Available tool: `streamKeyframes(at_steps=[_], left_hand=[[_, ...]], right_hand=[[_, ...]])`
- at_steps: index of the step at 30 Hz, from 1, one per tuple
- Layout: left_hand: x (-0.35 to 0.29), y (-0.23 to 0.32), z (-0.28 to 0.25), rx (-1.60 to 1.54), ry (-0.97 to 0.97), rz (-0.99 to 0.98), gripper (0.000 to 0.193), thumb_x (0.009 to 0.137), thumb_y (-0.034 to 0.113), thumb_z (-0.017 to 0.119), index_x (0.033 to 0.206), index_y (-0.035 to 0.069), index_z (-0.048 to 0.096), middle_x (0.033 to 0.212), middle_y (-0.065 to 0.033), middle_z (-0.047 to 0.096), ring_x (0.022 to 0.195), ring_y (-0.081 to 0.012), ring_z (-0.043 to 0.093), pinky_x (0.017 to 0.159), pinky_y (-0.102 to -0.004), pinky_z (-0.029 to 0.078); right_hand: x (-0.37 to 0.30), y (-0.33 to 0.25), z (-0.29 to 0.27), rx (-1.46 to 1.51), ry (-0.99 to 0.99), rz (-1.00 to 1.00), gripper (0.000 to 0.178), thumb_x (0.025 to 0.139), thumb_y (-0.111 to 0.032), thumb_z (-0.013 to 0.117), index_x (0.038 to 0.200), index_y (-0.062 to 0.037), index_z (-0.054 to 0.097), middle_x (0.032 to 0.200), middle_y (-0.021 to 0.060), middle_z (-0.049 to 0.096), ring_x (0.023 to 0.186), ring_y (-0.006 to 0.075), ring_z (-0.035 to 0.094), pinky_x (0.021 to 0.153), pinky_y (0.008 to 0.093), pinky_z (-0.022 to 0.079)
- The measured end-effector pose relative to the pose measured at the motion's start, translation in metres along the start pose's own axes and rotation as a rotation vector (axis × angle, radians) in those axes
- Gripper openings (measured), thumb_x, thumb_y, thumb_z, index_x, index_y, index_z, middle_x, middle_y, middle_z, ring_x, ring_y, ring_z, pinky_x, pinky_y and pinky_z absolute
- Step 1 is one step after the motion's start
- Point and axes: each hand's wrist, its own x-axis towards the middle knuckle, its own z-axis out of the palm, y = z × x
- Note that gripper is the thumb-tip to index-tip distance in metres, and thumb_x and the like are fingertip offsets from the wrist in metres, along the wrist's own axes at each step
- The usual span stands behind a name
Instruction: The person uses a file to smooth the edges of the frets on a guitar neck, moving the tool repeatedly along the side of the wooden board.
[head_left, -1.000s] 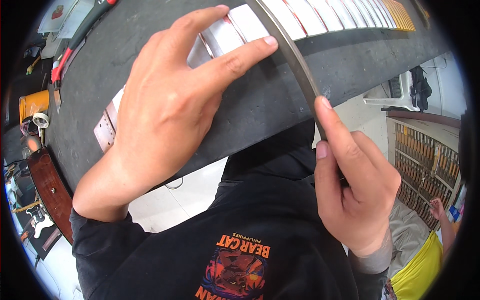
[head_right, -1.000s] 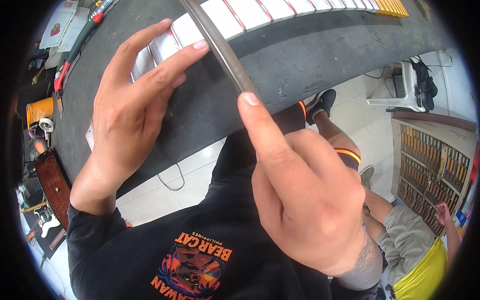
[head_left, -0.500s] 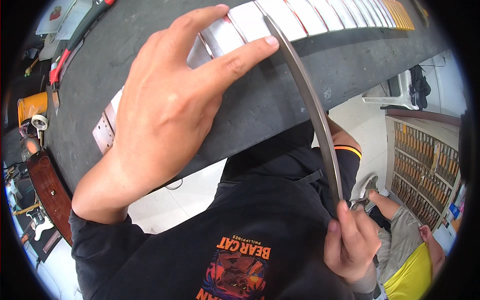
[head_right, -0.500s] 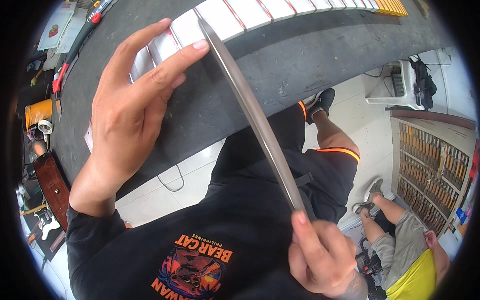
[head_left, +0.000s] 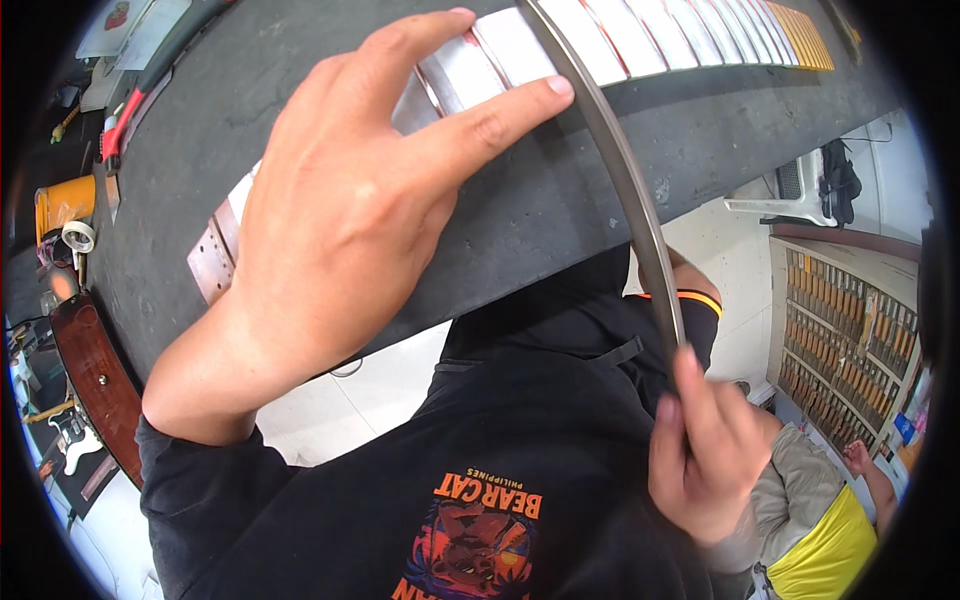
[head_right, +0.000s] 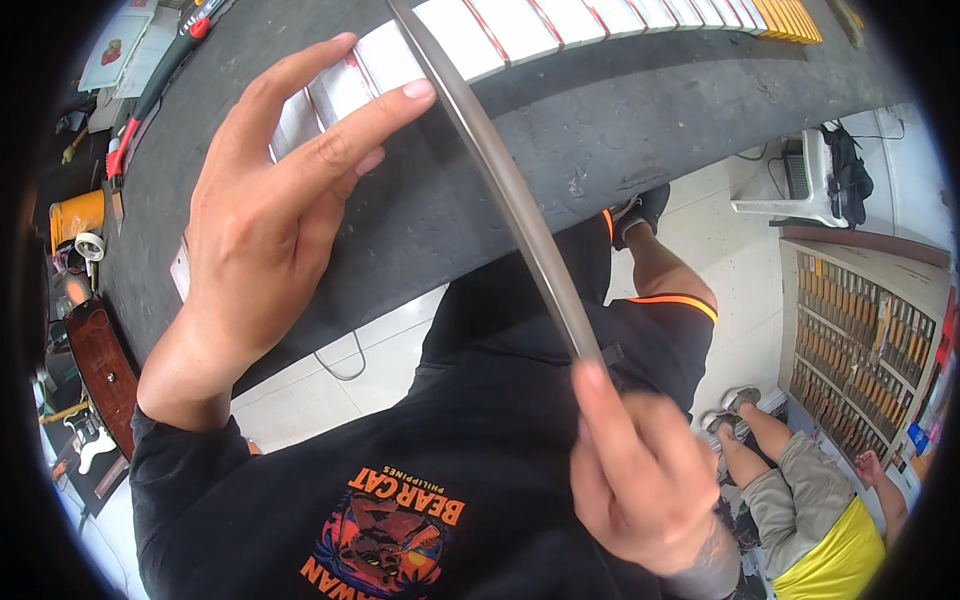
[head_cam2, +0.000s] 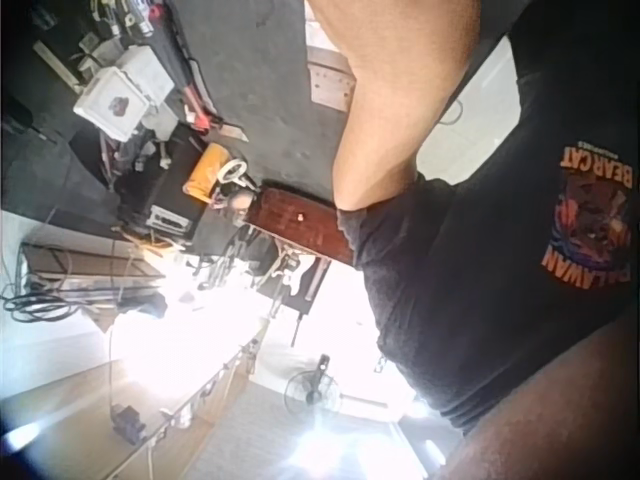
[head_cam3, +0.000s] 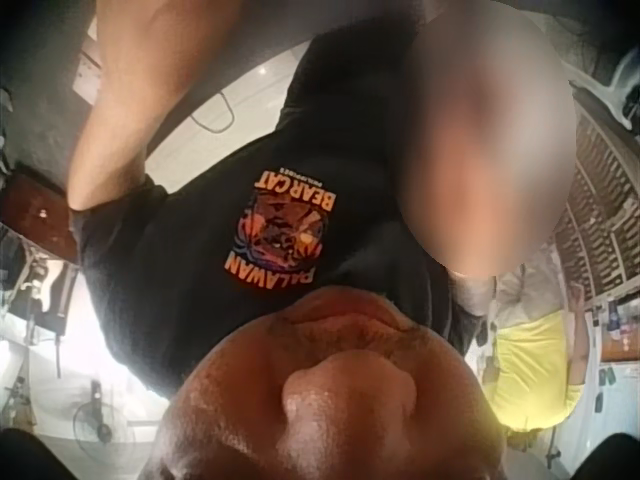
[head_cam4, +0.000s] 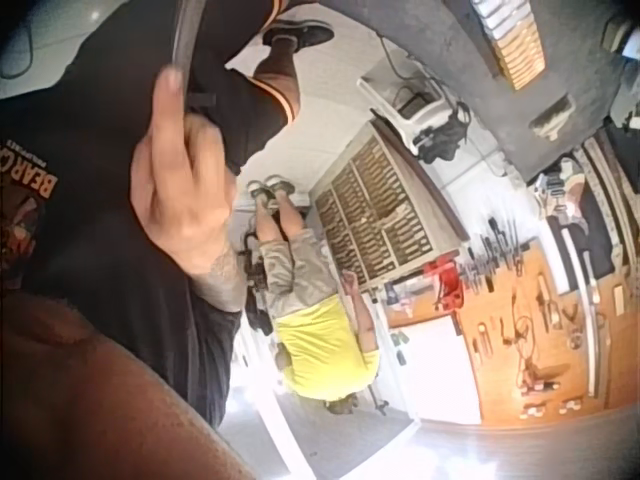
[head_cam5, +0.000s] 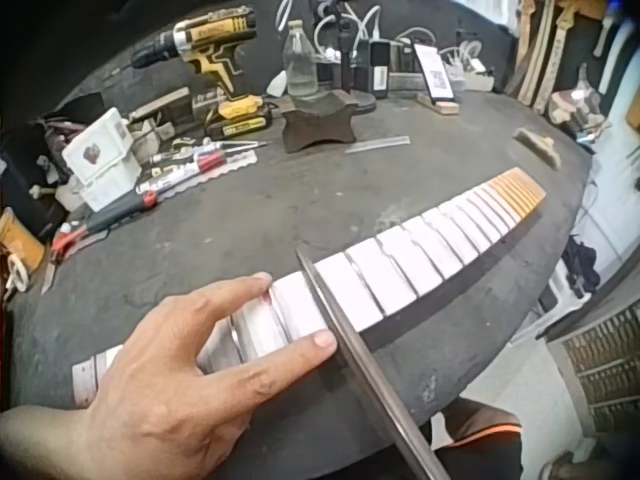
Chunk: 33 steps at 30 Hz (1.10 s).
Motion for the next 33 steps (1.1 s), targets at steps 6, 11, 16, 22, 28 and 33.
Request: streamKeyframes(at_steps=[6, 11, 16, 22, 28, 33], left_hand=[[0.0, -0.01, 0.005, 0.018, 0.02, 0.049, 0.06, 0.075, -0.013, 0.062, 0.122, 0.023, 0.072, 0.129, -0.0175, 0.06, 0.104, -0.0313, 0.066, 0.082, -0.0391, 0.056], [0.003, 0.002, -0.001, -0.024, 0.022, -0.015, 0.057, 0.078, -0.013, 0.061, 0.122, 0.022, 0.072, 0.129, -0.0176, 0.06, 0.106, -0.0318, 0.066, 0.082, -0.0388, 0.057], [0.0, -0.001, -0.002, -0.024, 0.023, -0.007, 0.057, 0.078, -0.013, 0.061, 0.122, 0.022, 0.072, 0.129, -0.0172, 0.06, 0.105, -0.032, 0.066, 0.083, -0.0386, 0.057], [0.002, -0.001, -0.002, 0.017, 0.012, 0.042, 0.057, 0.079, -0.012, 0.061, 0.123, 0.022, 0.072, 0.128, -0.0171, 0.061, 0.104, -0.0314, 0.067, 0.082, -0.0389, 0.056], [0.002, -0.002, 0.006, 0.06, 0.029, 0.064, 0.057, 0.079, -0.011, 0.061, 0.123, 0.024, 0.072, 0.128, -0.0172, 0.06, 0.105, -0.0321, 0.066, 0.082, -0.0395, 0.056], [0.003, 0.002, -0.001, 0.011, 0.026, -0.003, 0.058, 0.079, -0.011, 0.061, 0.124, 0.024, 0.071, 0.129, -0.0168, 0.06, 0.106, -0.0334, 0.066, 0.083, -0.0398, 0.056]], right_hand=[[-0.032, -0.008, -0.014, -0.025, -0.038, 0.013, 0.054, 0.075, 0.012, 0.064, 0.128, 0.0017, 0.063, 0.072, 0.0095, 0.058, 0.056, 0.0211, 0.056, 0.053, 0.0308, 0.048], [0.059, -0.008, 0.008, 0.039, 0.058, -0.037, 0.049, 0.083, 0.009, 0.063, 0.132, -0.002, 0.063, 0.065, 0.0089, 0.047, 0.053, 0.0197, 0.047, 0.051, 0.0301, 0.04], [0.07, -0.004, 0.016, 0.05, 0.085, -0.114, 0.047, 0.084, 0.009, 0.062, 0.13, -0.001, 0.064, 0.066, 0.0092, 0.049, 0.054, 0.0201, 0.048, 0.052, 0.0294, 0.041], [-0.028, 0.003, 0.001, 0.004, 0.052, -0.04, 0.06, 0.069, 0.013, 0.065, 0.128, -0.0007, 0.065, 0.074, 0.0074, 0.056, 0.052, 0.0174, 0.055, 0.047, 0.0289, 0.047], [0.022, -0.005, 0.005, -0.078, 0.043, -0.075, 0.053, 0.077, 0.009, 0.064, 0.13, -0.0003, 0.063, 0.072, 0.0088, 0.054, 0.055, 0.0213, 0.054, 0.052, 0.0285, 0.047], [0.095, -0.002, 0.014, -0.075, 0.055, -0.108, 0.044, 0.088, 0.006, 0.062, 0.131, -0.0036, 0.063, 0.087, 0.0112, 0.068, 0.061, 0.0189, 0.056, 0.06, 0.0251, 0.046]])
